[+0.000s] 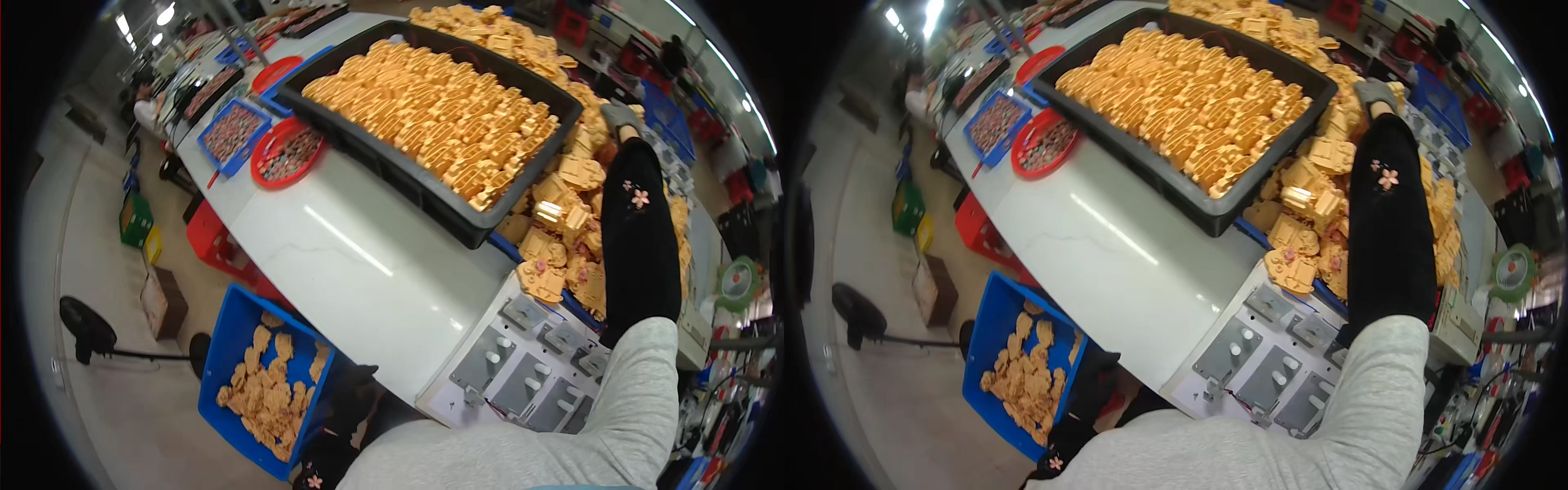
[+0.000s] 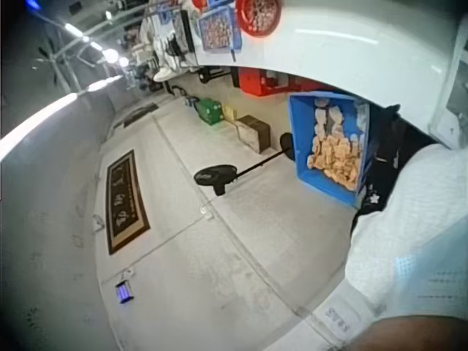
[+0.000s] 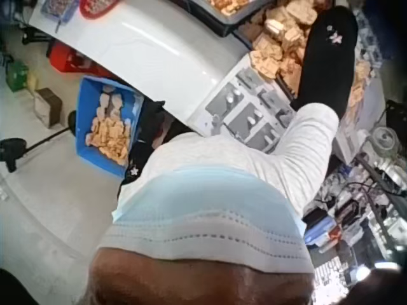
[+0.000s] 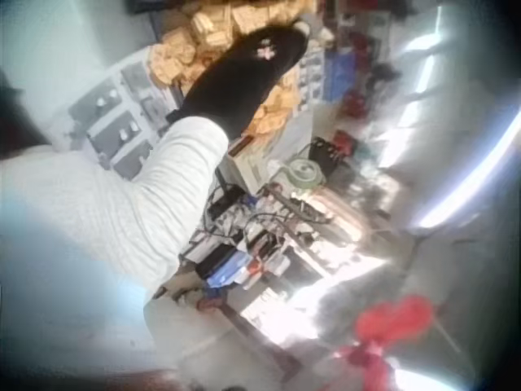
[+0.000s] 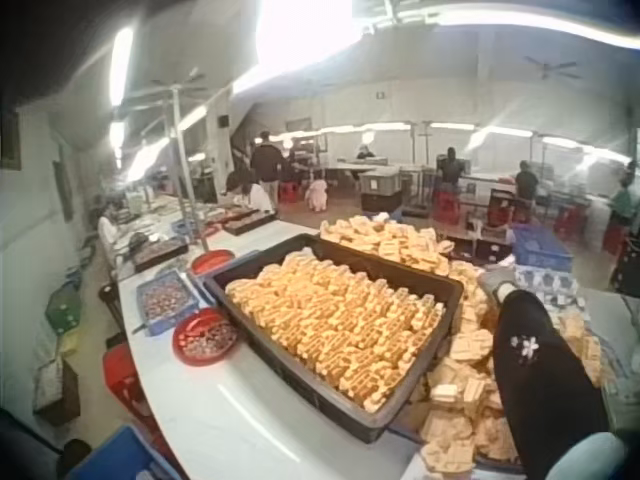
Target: Assembling small plastic components into a production fixture on a factory workbench.
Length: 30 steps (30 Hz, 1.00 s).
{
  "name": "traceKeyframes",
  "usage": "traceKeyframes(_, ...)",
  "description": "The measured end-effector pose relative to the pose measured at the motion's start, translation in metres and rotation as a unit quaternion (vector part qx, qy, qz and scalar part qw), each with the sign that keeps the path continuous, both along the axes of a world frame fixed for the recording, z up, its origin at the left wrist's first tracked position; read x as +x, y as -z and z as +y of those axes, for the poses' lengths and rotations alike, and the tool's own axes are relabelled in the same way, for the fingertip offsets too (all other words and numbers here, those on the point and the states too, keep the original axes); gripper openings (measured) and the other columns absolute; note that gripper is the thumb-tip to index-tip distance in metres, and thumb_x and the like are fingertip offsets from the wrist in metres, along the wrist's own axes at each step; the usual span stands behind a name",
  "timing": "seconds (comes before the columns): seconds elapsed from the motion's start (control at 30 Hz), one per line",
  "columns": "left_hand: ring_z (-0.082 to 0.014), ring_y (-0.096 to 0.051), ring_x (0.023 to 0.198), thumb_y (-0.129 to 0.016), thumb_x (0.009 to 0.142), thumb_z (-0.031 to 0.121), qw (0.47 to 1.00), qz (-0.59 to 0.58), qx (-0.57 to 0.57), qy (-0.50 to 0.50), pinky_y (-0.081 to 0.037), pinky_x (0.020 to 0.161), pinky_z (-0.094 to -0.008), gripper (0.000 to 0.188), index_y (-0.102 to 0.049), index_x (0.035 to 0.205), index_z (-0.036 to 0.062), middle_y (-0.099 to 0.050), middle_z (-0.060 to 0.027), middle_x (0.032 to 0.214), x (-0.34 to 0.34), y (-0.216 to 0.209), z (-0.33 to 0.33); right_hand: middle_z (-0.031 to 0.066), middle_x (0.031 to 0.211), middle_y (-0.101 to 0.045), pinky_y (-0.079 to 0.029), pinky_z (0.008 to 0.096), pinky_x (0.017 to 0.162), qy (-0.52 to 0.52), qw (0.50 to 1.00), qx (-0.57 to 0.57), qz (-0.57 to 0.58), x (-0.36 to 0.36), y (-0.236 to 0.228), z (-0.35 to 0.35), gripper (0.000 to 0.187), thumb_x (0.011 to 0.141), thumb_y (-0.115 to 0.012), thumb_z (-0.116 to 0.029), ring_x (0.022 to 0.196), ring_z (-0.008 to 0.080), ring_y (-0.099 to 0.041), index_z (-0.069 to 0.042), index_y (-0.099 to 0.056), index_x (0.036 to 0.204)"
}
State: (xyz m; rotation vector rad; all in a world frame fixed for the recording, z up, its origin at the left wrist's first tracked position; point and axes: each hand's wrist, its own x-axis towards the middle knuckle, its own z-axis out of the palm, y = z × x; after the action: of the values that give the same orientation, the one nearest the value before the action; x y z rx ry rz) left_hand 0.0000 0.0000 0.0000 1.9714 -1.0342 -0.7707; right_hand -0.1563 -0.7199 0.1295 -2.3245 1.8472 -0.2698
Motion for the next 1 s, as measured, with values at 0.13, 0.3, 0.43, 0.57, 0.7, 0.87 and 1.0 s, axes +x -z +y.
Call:
traceKeyframes(0.13, -0.0244, -0.055, 0.088, -0.059, 0.076, 0.015, 0.980, 0.128, -0.152, -0.013, -0.044, 0.080, -0.0345, 0.030, -0.057, 0.104, 0.0054, -0.057, -0.0100, 0.095, -0.041, 0.014, -0.050, 0.0190, 0.105, -0.056, -0.041, 0.0433, 0.082, -0.149, 0.925, -0.254, 0.239, -0.073, -0.040, -0.053, 0.045, 0.079, -0.038, -0.043, 0.098, 0.0359, -0.053, -0.009, -0.058, 0.099)
traceKeyframes(0.3, -0.0242, -0.055, 0.089, -0.057, 0.077, 0.015, 0.991, 0.048, -0.115, -0.039, -0.044, 0.080, -0.0339, 0.027, -0.057, 0.103, 0.0063, -0.057, -0.0095, 0.095, -0.066, 0.002, -0.008, 0.0140, 0.113, -0.056, -0.040, 0.0312, 0.084, -0.193, 0.966, -0.146, -0.094, -0.072, 0.019, 0.101, 0.042, 0.086, -0.049, -0.031, 0.101, 0.0257, -0.054, -0.003, -0.050, 0.117)
traceKeyframes(0.43, -0.0240, -0.056, 0.089, -0.056, 0.078, 0.014, 0.978, -0.066, -0.049, -0.192, -0.045, 0.079, -0.0334, 0.026, -0.057, 0.102, 0.0071, -0.058, -0.0091, 0.094, -0.024, 0.046, 0.060, 0.0102, 0.118, -0.053, -0.040, 0.0297, 0.084, -0.221, 0.975, 0.004, -0.028, -0.071, 0.051, 0.236, 0.039, 0.086, -0.050, -0.027, 0.097, 0.0197, -0.053, -0.007, -0.050, 0.120)
traceKeyframes(0.57, -0.0215, -0.058, 0.086, -0.053, 0.076, 0.002, 0.955, -0.039, -0.032, -0.293, -0.046, 0.075, -0.0291, 0.021, -0.059, 0.096, 0.0047, -0.059, -0.0096, 0.095, 0.000, 0.048, 0.118, 0.0084, 0.121, -0.050, -0.040, 0.0292, 0.084, -0.287, 0.954, 0.011, -0.084, -0.075, 0.083, 0.255, 0.040, 0.086, -0.051, -0.025, 0.095, 0.0199, -0.053, -0.006, -0.049, 0.121)
traceKeyframes(0.7, -0.0215, -0.057, 0.090, -0.053, 0.074, 0.002, 0.922, -0.069, -0.095, -0.368, -0.045, 0.078, -0.0305, 0.026, -0.059, 0.099, 0.0040, -0.059, -0.0102, 0.096, 0.043, 0.099, 0.176, 0.0104, 0.125, -0.047, -0.039, 0.0296, 0.086, -0.240, 0.970, -0.030, 0.028, -0.061, 0.078, 0.248, 0.040, 0.085, -0.052, -0.023, 0.103, 0.0227, -0.051, -0.006, -0.048, 0.121)
traceKeyframes(0.87, -0.0265, -0.056, 0.094, -0.052, 0.073, 0.008, 0.913, -0.004, 0.029, -0.408, -0.044, 0.082, -0.0336, 0.033, -0.057, 0.105, 0.0049, -0.058, -0.0148, 0.096, 0.123, 0.202, 0.221, 0.0131, 0.123, -0.048, -0.037, 0.0304, 0.089, -0.257, 0.952, -0.158, 0.052, -0.074, 0.080, 0.256, 0.041, 0.086, -0.050, -0.022, 0.108, 0.0249, -0.049, -0.006, -0.046, 0.123)
traceKeyframes(1.0, -0.0302, -0.050, 0.104, -0.057, 0.070, 0.016, 0.909, -0.043, 0.140, -0.389, -0.042, 0.086, -0.0383, 0.046, -0.050, 0.115, 0.0083, -0.052, -0.0162, 0.109, 0.191, 0.256, 0.200, 0.0107, 0.118, -0.051, -0.040, 0.0283, 0.080, -0.216, 0.970, -0.106, 0.024, -0.083, 0.065, 0.326, 0.041, 0.085, -0.051, -0.012, 0.094, 0.0197, -0.052, -0.008, -0.045, 0.125)
